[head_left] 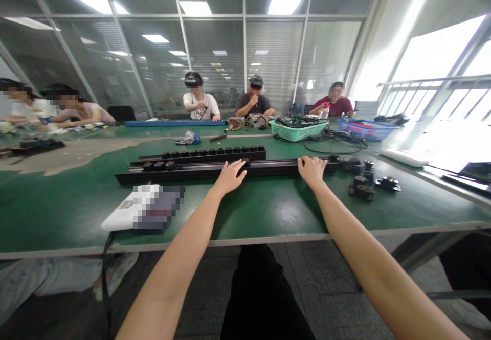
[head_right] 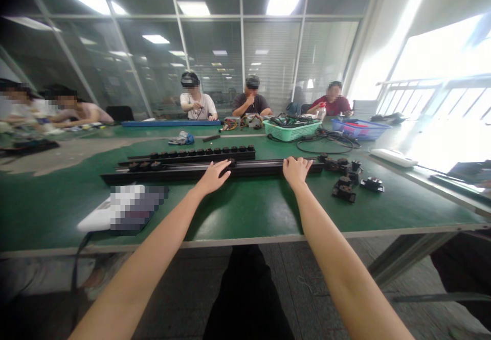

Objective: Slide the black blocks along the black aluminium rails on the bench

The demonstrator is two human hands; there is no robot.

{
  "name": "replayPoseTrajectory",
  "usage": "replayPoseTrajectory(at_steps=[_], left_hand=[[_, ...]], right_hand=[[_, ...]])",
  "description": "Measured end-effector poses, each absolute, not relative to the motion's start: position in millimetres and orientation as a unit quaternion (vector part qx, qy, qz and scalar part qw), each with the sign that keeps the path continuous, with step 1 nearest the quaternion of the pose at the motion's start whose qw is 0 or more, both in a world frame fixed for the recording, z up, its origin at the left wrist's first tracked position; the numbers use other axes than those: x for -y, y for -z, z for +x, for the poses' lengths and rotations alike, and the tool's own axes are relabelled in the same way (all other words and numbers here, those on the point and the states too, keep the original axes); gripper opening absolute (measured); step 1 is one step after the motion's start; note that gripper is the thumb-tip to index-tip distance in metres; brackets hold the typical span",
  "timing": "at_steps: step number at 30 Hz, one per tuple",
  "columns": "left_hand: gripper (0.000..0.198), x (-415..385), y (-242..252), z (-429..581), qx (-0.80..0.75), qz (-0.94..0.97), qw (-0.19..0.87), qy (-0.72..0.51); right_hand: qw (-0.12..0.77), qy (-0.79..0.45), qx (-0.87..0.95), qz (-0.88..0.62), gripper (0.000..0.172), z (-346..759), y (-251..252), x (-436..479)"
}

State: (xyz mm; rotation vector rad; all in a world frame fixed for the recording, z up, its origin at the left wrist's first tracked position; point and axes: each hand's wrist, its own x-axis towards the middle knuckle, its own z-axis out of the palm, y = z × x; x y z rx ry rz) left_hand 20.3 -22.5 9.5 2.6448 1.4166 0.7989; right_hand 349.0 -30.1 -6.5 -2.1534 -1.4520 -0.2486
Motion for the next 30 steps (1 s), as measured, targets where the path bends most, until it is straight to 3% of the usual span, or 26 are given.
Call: replayPoseTrajectory(at_steps=[30], left_hand=[[0.052,22.8,-10.5,20.1,-0.456,0.852,0.018,-0.256]], right_hand=[[0.299,0.073,0.506,-0.806,0.054,350.0,6.4,31.8]])
